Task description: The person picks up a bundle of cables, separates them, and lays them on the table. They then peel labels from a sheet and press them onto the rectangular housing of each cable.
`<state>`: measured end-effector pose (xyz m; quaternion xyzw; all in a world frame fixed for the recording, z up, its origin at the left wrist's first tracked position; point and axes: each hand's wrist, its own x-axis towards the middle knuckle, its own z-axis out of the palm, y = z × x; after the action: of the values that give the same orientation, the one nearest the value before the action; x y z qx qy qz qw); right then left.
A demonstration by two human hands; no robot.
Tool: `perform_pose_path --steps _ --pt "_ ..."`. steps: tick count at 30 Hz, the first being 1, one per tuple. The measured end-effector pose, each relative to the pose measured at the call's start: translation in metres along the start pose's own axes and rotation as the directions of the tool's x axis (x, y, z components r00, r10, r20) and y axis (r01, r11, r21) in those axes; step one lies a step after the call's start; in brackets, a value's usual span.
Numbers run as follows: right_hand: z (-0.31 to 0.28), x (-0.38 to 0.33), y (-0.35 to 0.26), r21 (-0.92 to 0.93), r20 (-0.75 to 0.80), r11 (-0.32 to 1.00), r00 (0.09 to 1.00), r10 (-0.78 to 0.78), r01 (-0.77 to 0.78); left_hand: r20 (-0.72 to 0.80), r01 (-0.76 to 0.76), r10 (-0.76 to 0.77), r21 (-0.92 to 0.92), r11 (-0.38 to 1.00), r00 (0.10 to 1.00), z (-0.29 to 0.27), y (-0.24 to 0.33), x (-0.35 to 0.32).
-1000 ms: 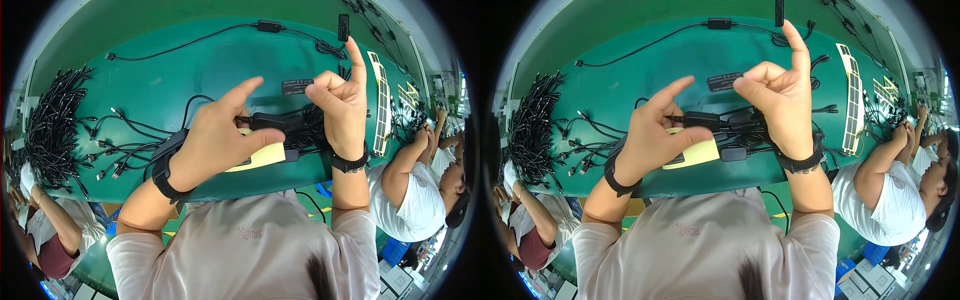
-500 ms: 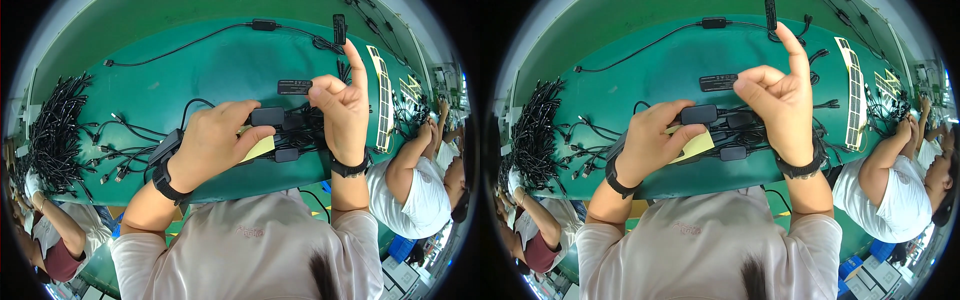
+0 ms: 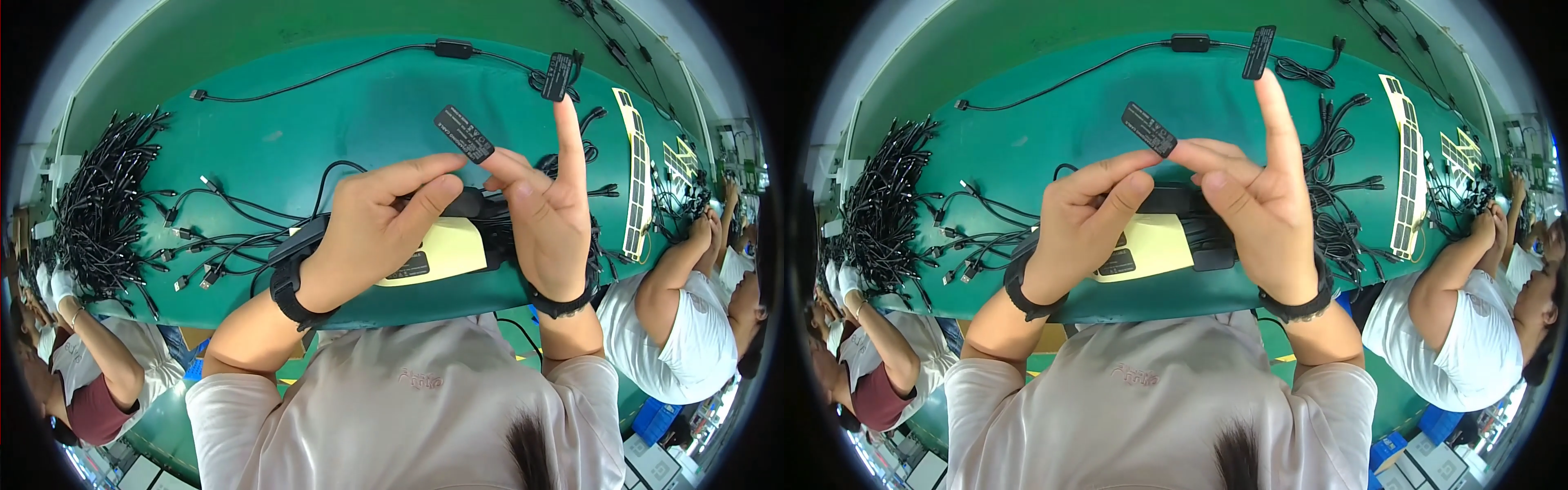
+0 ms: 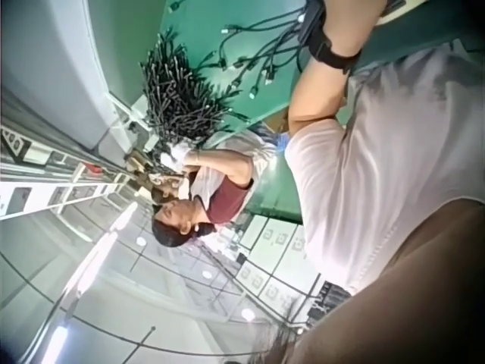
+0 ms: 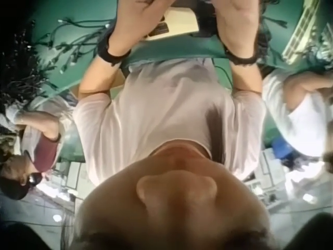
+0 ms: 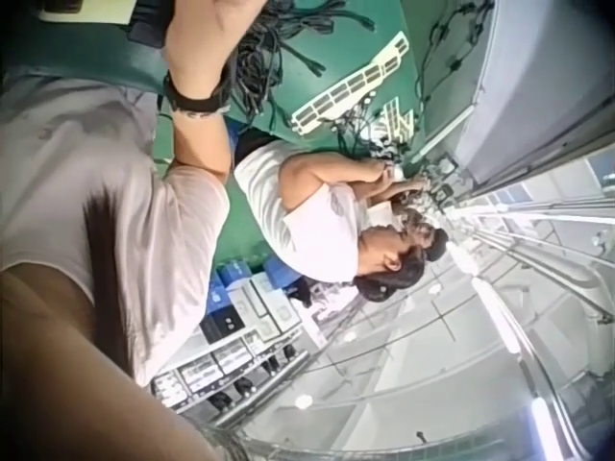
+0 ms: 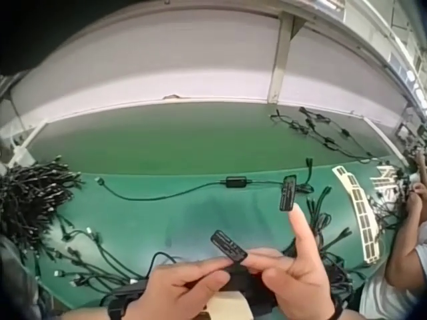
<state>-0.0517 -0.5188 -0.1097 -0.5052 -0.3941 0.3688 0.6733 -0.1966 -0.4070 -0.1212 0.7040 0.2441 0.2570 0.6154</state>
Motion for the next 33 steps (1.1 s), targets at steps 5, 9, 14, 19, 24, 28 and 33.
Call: perform_pose_path --steps 5,9,14,19,24,28,33 --pt "0.008 -0.003 0.013 -0.173 0.117 0.979 0.989 -0.084 0.104 -0.005 0.140 -0.142 -0.152 0.978 0.990 -0.007 0.007 0.001" --pt "0.011 -0.002 0.017 -0.521 0.222 0.781 0.938 -0.265 0.343 0.013 0.212 -0.223 -0.367 0.906 0.975 -0.011 0.008 0.006" --pt "0.009 -0.001 0.016 -0.761 0.419 0.366 0.837 -0.353 0.535 0.009 0.266 -0.286 -0.391 0.881 0.958 -0.012 0.011 0.006" --pt "-0.004 0.015 -0.017 -0.522 0.151 0.817 0.970 -0.193 0.244 0.097 0.204 -0.193 -0.117 0.972 0.976 -0.019 0.016 0.005" --pt "-0.002 0.040 -0.044 -0.650 0.215 0.726 0.970 -0.110 0.226 0.204 0.166 -0.181 0.087 0.982 0.962 -0.020 0.012 0.005" --pt "-0.002 0.044 -0.043 -0.631 0.397 0.736 0.917 0.037 0.244 0.225 0.135 -0.157 0.110 0.985 0.962 -0.019 0.012 0.004" --pt "-0.002 0.040 -0.031 -0.555 0.176 0.802 0.973 -0.148 0.222 0.220 0.102 -0.134 0.150 0.983 0.966 -0.018 0.010 0.005"
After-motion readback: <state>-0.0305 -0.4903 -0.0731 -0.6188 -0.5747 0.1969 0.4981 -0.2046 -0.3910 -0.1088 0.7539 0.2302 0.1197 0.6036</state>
